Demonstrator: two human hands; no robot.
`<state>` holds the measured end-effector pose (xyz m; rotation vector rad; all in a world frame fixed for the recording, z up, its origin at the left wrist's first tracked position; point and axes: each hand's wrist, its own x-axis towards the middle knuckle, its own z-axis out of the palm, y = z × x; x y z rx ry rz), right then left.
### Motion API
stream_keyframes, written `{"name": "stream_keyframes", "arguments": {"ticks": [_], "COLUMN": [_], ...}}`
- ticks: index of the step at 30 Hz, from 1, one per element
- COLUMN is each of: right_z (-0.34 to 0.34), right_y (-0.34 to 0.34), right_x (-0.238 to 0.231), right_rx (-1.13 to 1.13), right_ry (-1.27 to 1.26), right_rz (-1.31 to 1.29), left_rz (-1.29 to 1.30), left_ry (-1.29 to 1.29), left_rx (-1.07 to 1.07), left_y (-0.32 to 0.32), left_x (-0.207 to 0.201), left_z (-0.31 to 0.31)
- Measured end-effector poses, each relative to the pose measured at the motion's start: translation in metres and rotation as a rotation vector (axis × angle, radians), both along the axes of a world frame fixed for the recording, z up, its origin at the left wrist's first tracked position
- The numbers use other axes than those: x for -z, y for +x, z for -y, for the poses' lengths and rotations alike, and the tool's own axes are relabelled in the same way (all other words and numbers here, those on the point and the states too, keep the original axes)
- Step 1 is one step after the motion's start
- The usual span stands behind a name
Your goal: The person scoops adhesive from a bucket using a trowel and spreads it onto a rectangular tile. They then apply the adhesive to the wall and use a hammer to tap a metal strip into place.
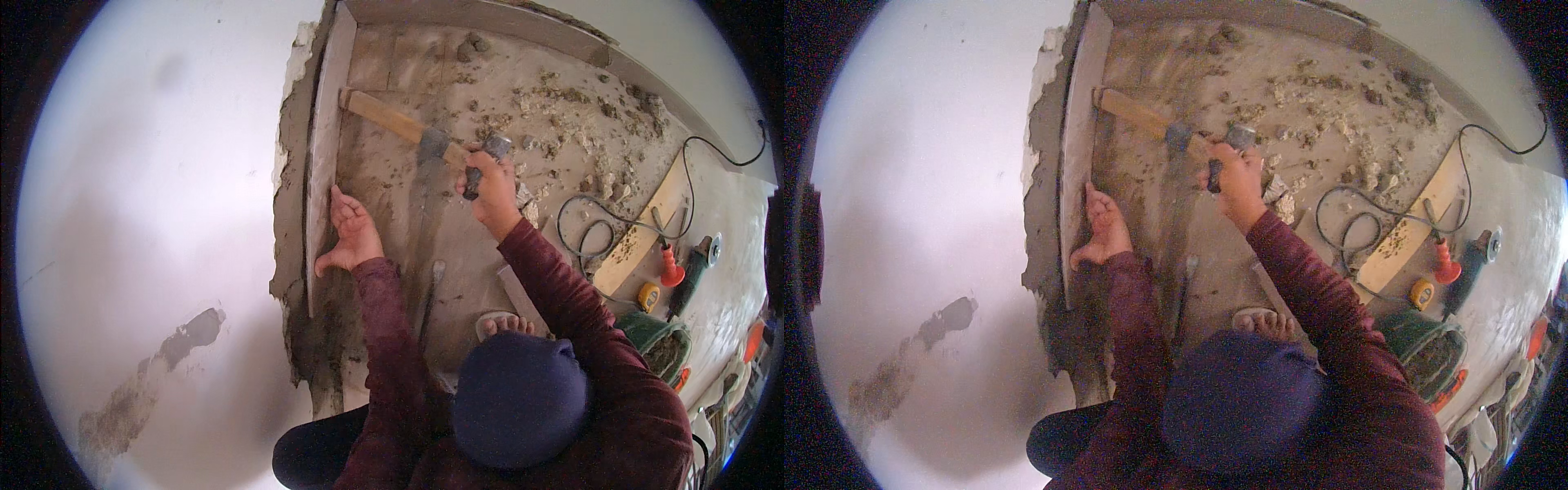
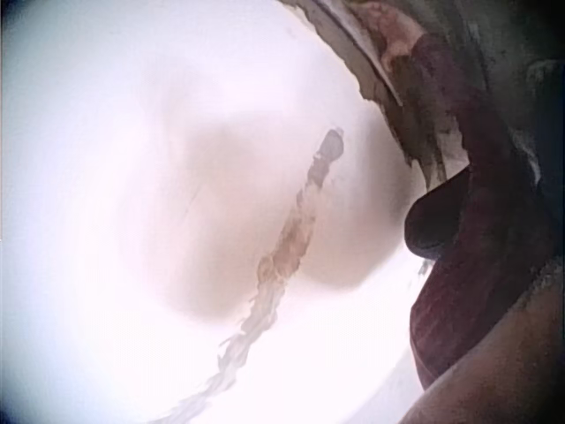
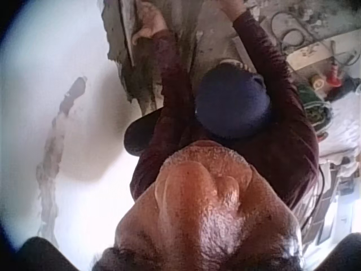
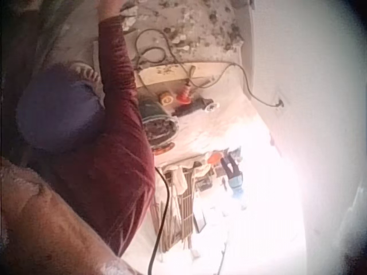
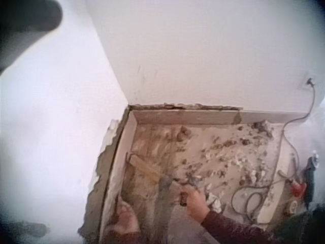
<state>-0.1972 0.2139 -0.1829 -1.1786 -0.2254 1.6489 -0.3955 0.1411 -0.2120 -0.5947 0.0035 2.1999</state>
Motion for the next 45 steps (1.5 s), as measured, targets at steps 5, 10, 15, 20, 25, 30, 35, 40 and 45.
{"name": "stream_keyframes", "arguments": {"ticks": [5, 10, 15, 20, 25, 30, 35, 40, 45], "right_z": [0.004, 0.009, 0.01, 0.033, 0.043, 0.054, 0.071, 0.095, 0.137], "right_y": [0.0, 0.0, 0.003, 0.048, 0.077, 0.122, 0.123, 0.185, 0.28], "right_x": [-0.009, -0.001, -0.008, 0.028, -0.039, -0.019, -0.002, -0.03, -0.024], "right_rx": [0.037, 0.011, -0.003, -0.33, -0.412, -0.708, -0.747, -0.651, -0.193], "right_ry": [-0.032, -0.01, -0.017, 0.456, 0.96, 1.087, 1.083, 0.743, -0.186], "right_rz": [-0.087, -0.069, -0.014, 0.664, 1.328, 1.705, 1.724, 1.778, 1.842], "left_rz": [-0.044, -0.011, -0.023, -0.048, -0.145, -0.346, -0.814, -1.885, -2.297], "left_ry": [-0.076, -0.081, -0.056, -0.01, -0.011, 0.092, -0.359, -0.23, 0.367], "left_rx": [-0.017, -0.04, 0.008, 0.079, 0.393, 0.702, 1.008, 1.566, 1.795], "left_y": [0.0, -0.001, -0.001, 0.0, 0.012, 0.031, 0.058, 0.143, 0.203], "left_x": [0.0, -0.005, -0.002, 0.03, -0.019, -0.034, -0.054, -0.067, 0.102], "left_z": [-0.002, 0.002, 0.0, 0.009, 0.023, 0.03, 0.044, 0.077, 0.13]}}
